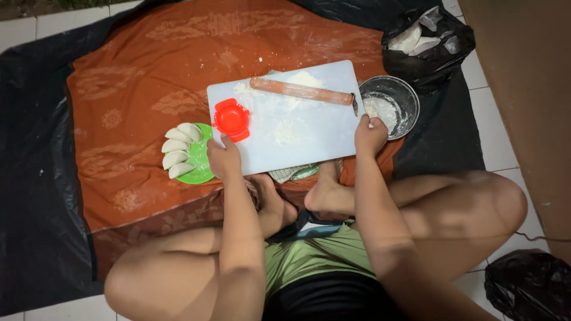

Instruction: A person sits on the floor preparing pastries by using a mold and rolling dough into small balls.

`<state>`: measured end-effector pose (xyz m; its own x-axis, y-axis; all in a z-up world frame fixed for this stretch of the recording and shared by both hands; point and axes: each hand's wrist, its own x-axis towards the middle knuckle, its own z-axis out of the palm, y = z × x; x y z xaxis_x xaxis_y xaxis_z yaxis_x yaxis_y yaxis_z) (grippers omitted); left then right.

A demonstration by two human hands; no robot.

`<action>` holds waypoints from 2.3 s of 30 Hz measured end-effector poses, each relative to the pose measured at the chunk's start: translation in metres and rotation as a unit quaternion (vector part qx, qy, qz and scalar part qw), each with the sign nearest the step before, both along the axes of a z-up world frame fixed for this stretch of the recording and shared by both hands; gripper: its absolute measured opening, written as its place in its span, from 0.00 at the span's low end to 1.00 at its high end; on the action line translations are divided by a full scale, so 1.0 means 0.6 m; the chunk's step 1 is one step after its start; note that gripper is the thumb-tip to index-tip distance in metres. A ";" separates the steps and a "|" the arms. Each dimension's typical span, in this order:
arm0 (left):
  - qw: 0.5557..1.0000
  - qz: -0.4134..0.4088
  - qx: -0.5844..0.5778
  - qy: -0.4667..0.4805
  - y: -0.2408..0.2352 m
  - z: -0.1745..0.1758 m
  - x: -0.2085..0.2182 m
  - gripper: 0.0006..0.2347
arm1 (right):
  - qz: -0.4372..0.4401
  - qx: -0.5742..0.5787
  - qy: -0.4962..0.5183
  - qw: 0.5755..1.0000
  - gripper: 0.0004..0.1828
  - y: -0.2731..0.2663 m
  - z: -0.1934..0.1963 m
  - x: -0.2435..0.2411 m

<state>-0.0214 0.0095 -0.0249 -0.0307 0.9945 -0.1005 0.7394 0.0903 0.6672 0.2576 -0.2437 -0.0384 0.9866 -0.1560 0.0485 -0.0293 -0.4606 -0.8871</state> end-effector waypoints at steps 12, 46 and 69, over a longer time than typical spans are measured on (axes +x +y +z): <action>0.995 0.059 -0.077 -0.007 0.021 -0.022 0.006 0.24 | -0.034 0.020 0.058 0.998 0.12 0.022 0.019 -0.019; 0.996 0.017 -0.087 0.025 -0.022 0.027 0.016 0.26 | 0.187 0.095 -0.137 0.968 0.16 0.072 0.065 -0.078; 0.894 -0.074 -0.105 -0.430 -0.114 0.059 0.126 0.21 | 0.394 0.263 0.077 0.877 0.20 0.139 0.137 -0.219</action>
<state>0.0539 -0.0587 0.0105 0.2774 0.9379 -0.2083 -0.0241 0.2236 0.9744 0.1262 -0.1604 0.0439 0.7867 0.6166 0.0303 -0.0241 0.0797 -0.9965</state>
